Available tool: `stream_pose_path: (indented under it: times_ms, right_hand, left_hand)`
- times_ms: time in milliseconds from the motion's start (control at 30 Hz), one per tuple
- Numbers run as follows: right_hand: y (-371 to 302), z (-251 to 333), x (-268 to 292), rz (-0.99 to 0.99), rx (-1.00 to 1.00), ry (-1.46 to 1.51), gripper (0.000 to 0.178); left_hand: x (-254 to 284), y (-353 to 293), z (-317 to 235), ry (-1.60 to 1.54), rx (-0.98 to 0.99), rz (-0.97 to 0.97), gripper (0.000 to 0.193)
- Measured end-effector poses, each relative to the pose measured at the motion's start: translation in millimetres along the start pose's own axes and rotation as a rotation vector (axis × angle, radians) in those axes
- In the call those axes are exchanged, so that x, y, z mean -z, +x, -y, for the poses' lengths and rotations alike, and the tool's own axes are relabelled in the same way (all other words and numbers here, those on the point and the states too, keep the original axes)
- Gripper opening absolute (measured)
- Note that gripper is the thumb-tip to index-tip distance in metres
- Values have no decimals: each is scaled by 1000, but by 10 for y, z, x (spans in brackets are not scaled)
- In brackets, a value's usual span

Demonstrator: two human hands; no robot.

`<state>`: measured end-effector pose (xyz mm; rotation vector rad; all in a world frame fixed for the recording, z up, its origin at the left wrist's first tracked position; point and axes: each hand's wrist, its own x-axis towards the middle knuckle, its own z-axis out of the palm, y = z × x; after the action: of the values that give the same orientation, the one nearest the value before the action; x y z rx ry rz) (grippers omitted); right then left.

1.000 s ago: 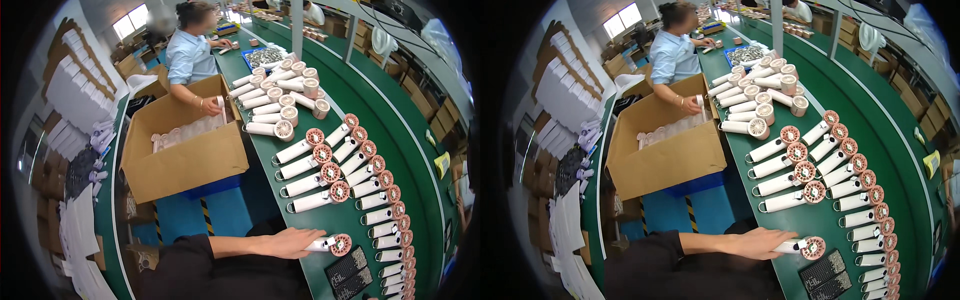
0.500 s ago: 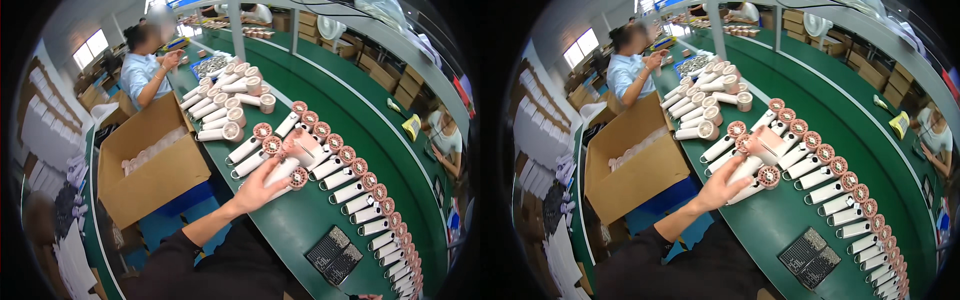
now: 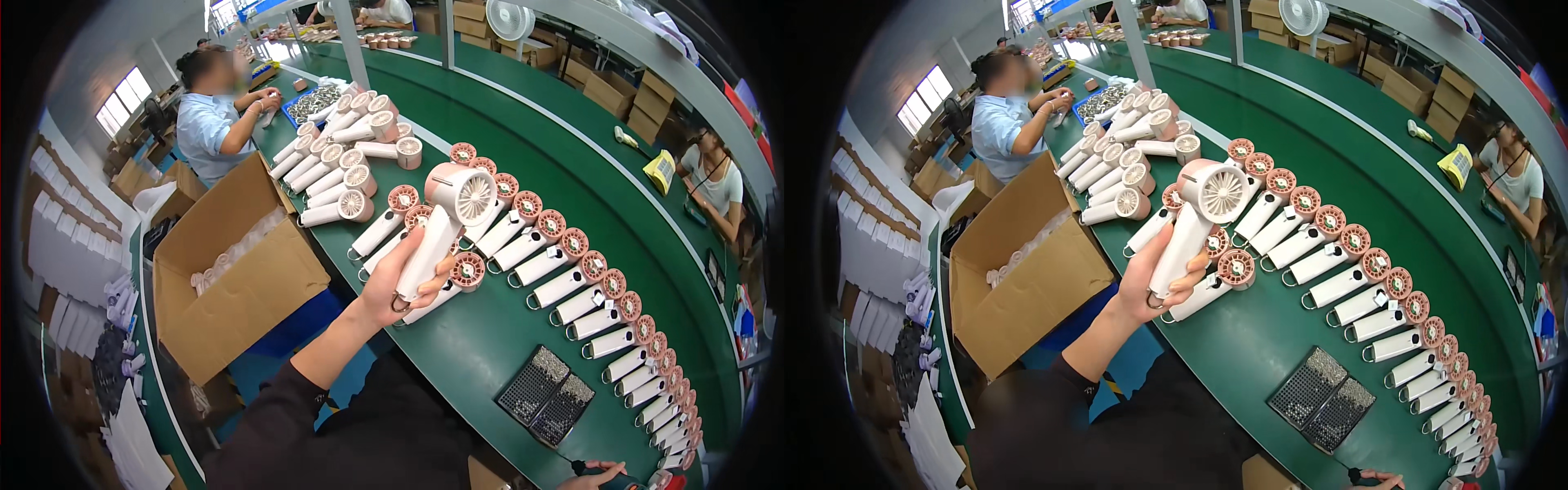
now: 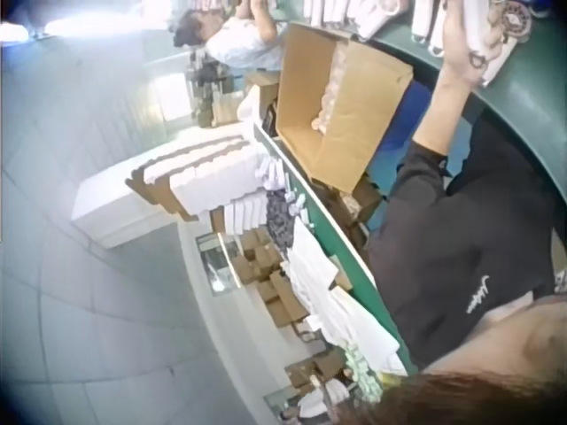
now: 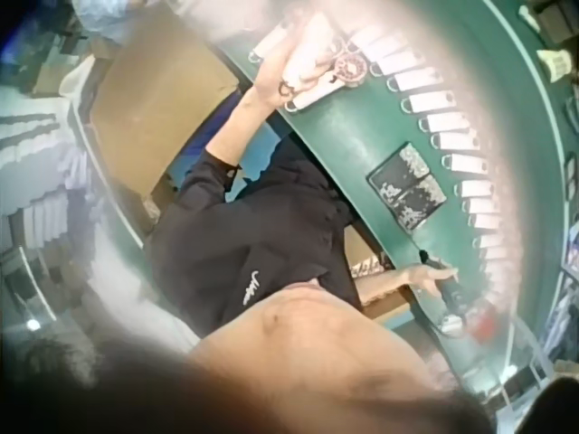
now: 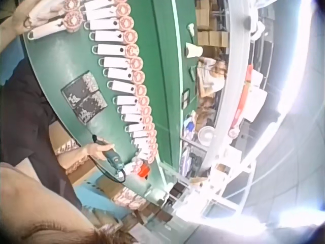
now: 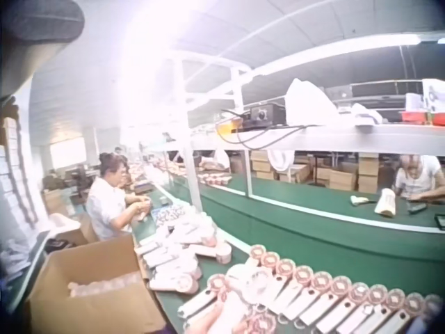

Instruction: Assembling handheld fans using an electric screwdriver on an industrial assembly line.

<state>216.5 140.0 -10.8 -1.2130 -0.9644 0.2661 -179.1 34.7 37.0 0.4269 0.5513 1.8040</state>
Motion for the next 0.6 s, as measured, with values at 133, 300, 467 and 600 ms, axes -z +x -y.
stream_pose_path:
  times_ms: [133, 300, 467, 600]
  right_hand:
    - [87, 96, 3, -91, -154, 263, 18]
    - [262, -146, 129, -74, -401, 398, 25]
    - [248, -504, 288, 104, -612, 446, 26]
    - [120, -513, 318, 82, -686, 436, 24]
  left_hand:
    - [34, 11, 24, 33, -1, -1, 51]
    - [36, -27, 12, 26, -22, -10, 50]
    - [90, -30, -2, -16, -35, -3, 50]
    - [142, -14, -19, -52, -21, 30, 53]
